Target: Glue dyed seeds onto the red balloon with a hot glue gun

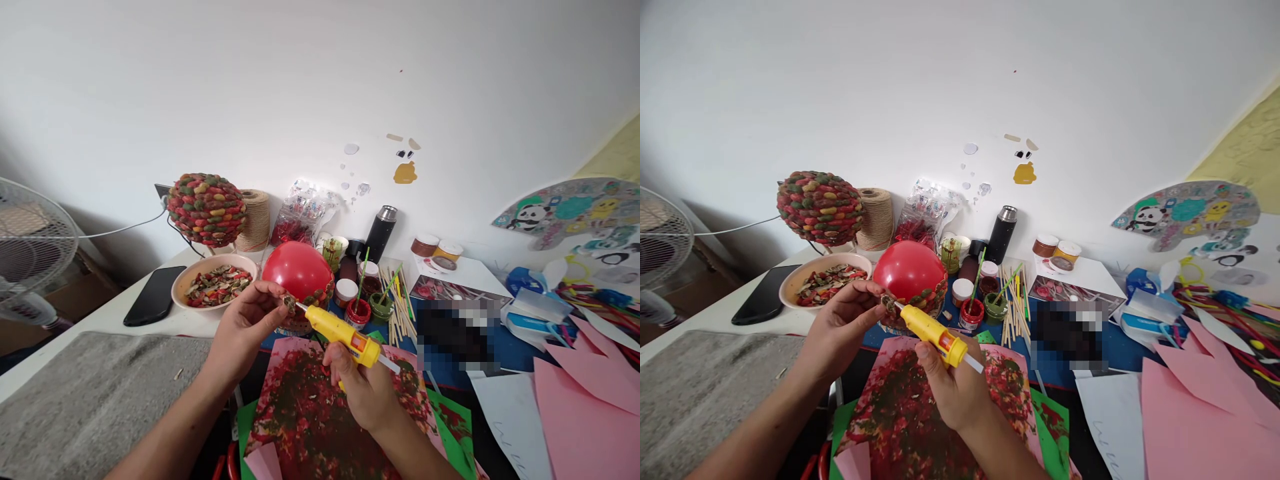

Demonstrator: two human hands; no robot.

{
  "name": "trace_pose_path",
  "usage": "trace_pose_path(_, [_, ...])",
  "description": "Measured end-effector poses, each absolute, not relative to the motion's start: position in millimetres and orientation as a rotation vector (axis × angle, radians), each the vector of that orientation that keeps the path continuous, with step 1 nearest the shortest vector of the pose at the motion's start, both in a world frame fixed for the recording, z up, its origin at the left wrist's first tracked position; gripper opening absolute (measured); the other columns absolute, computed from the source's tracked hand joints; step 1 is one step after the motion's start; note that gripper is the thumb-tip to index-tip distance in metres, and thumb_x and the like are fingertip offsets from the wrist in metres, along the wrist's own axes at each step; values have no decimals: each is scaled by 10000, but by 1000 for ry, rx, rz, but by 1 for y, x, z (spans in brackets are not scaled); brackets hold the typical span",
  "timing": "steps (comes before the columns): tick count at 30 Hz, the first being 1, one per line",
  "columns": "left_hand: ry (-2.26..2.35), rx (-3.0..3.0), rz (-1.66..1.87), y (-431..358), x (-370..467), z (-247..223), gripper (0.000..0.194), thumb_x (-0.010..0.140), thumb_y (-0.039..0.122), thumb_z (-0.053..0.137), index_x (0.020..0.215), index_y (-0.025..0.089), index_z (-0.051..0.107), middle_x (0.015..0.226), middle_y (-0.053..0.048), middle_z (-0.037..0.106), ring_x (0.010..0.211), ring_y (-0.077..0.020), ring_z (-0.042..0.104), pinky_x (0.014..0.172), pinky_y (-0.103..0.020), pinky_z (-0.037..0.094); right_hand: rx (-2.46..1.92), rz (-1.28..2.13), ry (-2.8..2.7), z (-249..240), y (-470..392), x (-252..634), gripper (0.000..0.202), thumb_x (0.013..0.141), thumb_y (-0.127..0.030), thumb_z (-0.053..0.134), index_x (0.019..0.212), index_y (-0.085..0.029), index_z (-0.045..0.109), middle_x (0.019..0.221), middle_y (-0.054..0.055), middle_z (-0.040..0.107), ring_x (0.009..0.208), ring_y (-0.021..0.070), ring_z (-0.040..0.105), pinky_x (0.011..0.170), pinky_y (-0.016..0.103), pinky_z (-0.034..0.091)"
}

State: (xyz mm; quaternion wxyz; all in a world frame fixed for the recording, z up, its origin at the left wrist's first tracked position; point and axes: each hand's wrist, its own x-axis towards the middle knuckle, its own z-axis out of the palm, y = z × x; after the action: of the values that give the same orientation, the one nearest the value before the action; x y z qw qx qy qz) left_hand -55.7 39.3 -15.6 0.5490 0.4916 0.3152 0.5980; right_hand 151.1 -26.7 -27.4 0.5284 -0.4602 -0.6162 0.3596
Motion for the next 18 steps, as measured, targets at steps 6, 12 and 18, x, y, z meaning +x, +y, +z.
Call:
trace_pose_path(6, [770,1187,1418,38,-56,-15,313,834,365,937,1011,205,733,943,-38,720,828,-186,704,764,-296,629,-1118,826,-1492,-27,-27,151,608,1042,-741,564,729,-237,699,557,7,556,500,177,523,496,304,407])
trace_pose_path(12, [776,1225,1410,36,-54,-12,293,832,334,937,1009,210,739,956,-33,737,840,-187,723,776,-295,645,-1137,797,-1529,-30,-27,152,591,1071,-696,548,717,-238,664,571,9,560,502,174,533,495,299,412])
trace_pose_path(18, [776,1251,1404,34,-53,-11,284,838,333,934,1011,216,742,960,-19,742,852,-175,741,793,-285,656,-1096,746,-1559,-32,-27,151,558,1094,-641,546,723,-232,625,587,-7,554,500,155,536,490,270,428])
